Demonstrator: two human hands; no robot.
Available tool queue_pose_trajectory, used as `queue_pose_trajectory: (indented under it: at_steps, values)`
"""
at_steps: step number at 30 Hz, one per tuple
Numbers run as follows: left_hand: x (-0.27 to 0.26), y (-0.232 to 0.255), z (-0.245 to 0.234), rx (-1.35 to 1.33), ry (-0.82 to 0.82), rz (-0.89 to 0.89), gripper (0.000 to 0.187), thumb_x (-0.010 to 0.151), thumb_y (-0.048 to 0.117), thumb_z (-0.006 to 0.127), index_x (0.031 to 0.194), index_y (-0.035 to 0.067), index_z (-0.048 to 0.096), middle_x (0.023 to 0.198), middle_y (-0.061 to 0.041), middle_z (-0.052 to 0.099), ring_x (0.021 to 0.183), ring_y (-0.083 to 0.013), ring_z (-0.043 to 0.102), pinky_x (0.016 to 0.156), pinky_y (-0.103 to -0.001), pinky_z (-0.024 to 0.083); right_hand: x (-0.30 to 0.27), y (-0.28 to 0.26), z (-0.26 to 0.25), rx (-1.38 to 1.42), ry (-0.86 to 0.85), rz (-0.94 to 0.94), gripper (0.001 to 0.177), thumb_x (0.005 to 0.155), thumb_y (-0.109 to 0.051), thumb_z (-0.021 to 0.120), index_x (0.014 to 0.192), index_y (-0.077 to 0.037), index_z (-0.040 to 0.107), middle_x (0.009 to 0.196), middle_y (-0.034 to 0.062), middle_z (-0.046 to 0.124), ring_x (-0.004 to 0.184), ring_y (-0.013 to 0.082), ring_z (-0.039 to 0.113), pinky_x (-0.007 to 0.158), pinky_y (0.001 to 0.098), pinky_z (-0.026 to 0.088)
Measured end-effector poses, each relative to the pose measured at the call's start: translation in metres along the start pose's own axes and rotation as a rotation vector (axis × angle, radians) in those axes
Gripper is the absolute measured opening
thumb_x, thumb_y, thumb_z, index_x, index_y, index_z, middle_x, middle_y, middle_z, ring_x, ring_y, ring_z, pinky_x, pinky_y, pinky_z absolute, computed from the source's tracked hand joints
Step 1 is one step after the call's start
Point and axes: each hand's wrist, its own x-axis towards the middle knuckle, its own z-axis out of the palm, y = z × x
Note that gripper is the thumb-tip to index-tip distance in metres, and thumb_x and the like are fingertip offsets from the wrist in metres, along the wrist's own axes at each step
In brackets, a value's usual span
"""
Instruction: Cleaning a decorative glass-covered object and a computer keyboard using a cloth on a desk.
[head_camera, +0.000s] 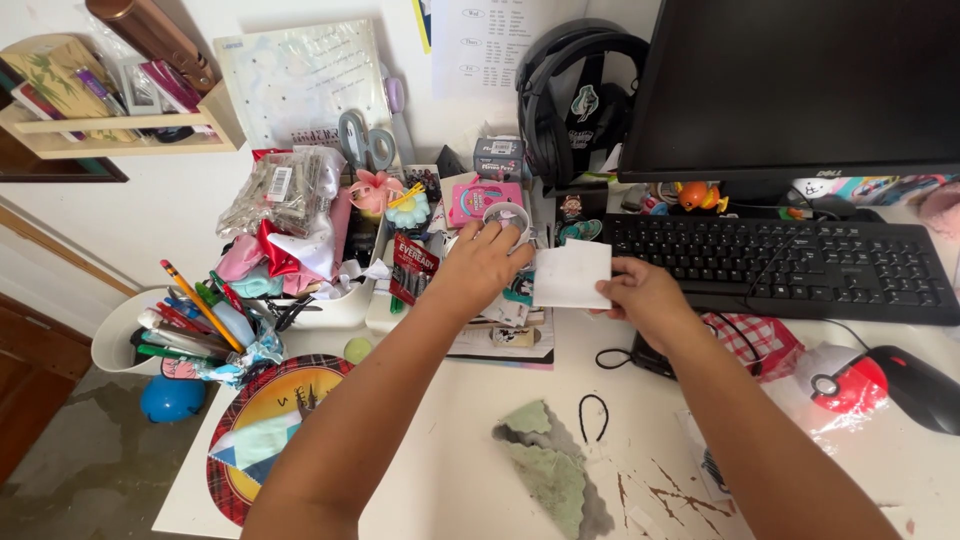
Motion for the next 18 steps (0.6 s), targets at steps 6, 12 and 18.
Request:
queue_pose_trajectory:
  at_steps: [6,12,18]
  values:
    - [0.005,-0.009,-0.009,-0.016,-0.022,0.007,0.029,0.084,0.012,0.079,0.108,0.017,0.064,0.101,-0.005,0.057,0.096,-0.0251,0.058,0.095,-0.044,0.042,-0.002,-0.008,0.012,-0.03,0.024,0.004,0.058,0.091,-0.001,0.067,0.145,0.008,0.047,0.096,0.0189,0.067,0.071,0.0276,0.074,0.061,0.0309,0.065]
    - [0.007,-0.018,-0.002,-0.029,-0.049,-0.017,0.035,0.079,0.017,0.082,0.108,0.017,0.063,0.102,-0.004,0.057,0.097,-0.0245,0.057,0.099,-0.045,0.041,-0.003,-0.003,0.024,0.002,0.05,-0.004,0.058,0.086,0.002,0.072,0.135,0.002,0.043,0.093,0.0203,0.068,0.065,0.0292,0.073,0.056,0.0305,0.064]
    - [0.01,-0.02,-0.002,-0.03,-0.188,-0.044,0.052,0.071,0.027,0.089,0.115,0.019,0.061,0.109,-0.001,0.057,0.104,-0.0227,0.056,0.105,-0.045,0.038,0.022,0.026,0.056,0.068,-0.052,0.033,0.045,0.087,-0.004,0.075,0.123,0.008,0.051,0.1,0.0164,0.061,0.072,0.0223,0.071,0.062,0.0297,0.066]
